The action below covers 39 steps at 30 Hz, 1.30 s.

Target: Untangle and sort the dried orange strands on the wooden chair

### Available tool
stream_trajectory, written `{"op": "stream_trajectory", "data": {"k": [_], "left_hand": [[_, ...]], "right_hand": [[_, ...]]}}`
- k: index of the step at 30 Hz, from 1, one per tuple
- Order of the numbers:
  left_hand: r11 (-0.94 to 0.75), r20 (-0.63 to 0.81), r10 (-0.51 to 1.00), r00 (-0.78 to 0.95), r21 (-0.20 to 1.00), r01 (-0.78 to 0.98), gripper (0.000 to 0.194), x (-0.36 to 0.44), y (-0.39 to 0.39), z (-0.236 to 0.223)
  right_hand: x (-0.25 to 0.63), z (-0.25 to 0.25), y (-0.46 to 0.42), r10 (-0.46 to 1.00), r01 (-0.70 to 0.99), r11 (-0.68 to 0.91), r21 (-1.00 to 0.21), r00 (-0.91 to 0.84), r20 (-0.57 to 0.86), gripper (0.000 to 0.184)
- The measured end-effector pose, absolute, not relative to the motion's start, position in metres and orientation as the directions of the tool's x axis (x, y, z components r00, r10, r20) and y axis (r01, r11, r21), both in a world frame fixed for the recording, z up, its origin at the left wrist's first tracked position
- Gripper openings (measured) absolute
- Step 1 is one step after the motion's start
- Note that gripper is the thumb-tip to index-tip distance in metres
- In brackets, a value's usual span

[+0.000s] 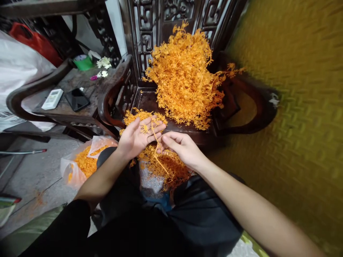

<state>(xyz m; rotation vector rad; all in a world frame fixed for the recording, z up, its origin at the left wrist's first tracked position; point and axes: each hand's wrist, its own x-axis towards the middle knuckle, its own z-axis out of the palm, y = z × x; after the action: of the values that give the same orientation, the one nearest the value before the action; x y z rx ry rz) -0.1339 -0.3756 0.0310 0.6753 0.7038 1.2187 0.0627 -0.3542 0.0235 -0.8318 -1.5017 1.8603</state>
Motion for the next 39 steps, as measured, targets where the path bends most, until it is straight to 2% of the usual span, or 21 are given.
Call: {"op": "stream_trajectory", "data": {"k": [2, 6, 10, 13, 16, 19, 23, 27, 31, 35, 39], "left_hand": [[0.152, -0.045, 0.979, 0.201, 0.814, -0.561, 0.055, -0.131, -0.378, 0.029], [0.072, 0.040, 0.976, 0.216, 0.871, -0.486, 0.091, -0.126, -0.383, 0.024], [0.007, 0.036, 0.992, 0.117, 0.937, -0.349, 0.087, -0.123, -0.383, 0.019], [-0.044, 0.053, 0.998, 0.035, 0.970, -0.238, 0.083, -0.122, -0.382, 0.015], [-0.056, 0.059, 0.998, 0.010, 0.985, -0.161, 0.088, -0.121, -0.381, 0.013], [-0.076, 0.077, 0.997, 0.004, 0.990, -0.116, 0.087, -0.119, -0.383, 0.012], [-0.041, 0.043, 0.999, 0.012, 0.990, -0.137, 0.084, -0.117, -0.385, 0.013], [-0.022, 0.024, 1.000, 0.011, 0.988, -0.151, 0.081, -0.115, -0.386, 0.016], [-0.067, 0.062, 0.997, -0.037, 0.986, -0.153, 0.071, -0.115, -0.387, 0.018], [-0.137, 0.123, 0.988, -0.092, 0.977, -0.163, 0.059, -0.115, -0.388, 0.019], [-0.186, 0.172, 0.978, -0.116, 0.975, -0.120, 0.054, -0.115, -0.389, 0.019]], "right_hand": [[0.064, 0.024, -0.355, 0.783, -0.093, -0.212, -0.973, -0.612, -0.112, 0.040], [0.065, 0.025, -0.357, 0.784, -0.074, -0.209, -0.975, -0.608, -0.122, 0.035], [0.064, 0.023, -0.357, 0.797, -0.017, -0.163, -0.987, -0.592, -0.121, 0.034], [0.066, 0.026, -0.357, 0.904, 0.072, 0.120, -0.990, -0.420, 0.079, 0.039], [0.068, 0.036, -0.359, 0.877, 0.232, 0.442, -0.867, -0.317, 0.362, 0.040], [0.068, 0.044, -0.361, 0.824, 0.285, 0.549, -0.786, -0.343, 0.451, 0.027], [0.066, 0.042, -0.359, 0.881, 0.251, 0.411, -0.877, -0.358, 0.310, 0.016], [0.064, 0.036, -0.353, 0.930, 0.015, 0.101, -0.995, -0.356, 0.089, 0.026], [0.063, 0.035, -0.350, 0.907, -0.182, -0.138, -0.973, -0.419, -0.050, 0.030], [0.063, 0.033, -0.348, 0.879, -0.263, -0.216, -0.940, -0.471, -0.071, 0.026], [0.065, 0.031, -0.345, 0.874, -0.242, -0.150, -0.959, -0.486, -0.014, 0.028]]}}
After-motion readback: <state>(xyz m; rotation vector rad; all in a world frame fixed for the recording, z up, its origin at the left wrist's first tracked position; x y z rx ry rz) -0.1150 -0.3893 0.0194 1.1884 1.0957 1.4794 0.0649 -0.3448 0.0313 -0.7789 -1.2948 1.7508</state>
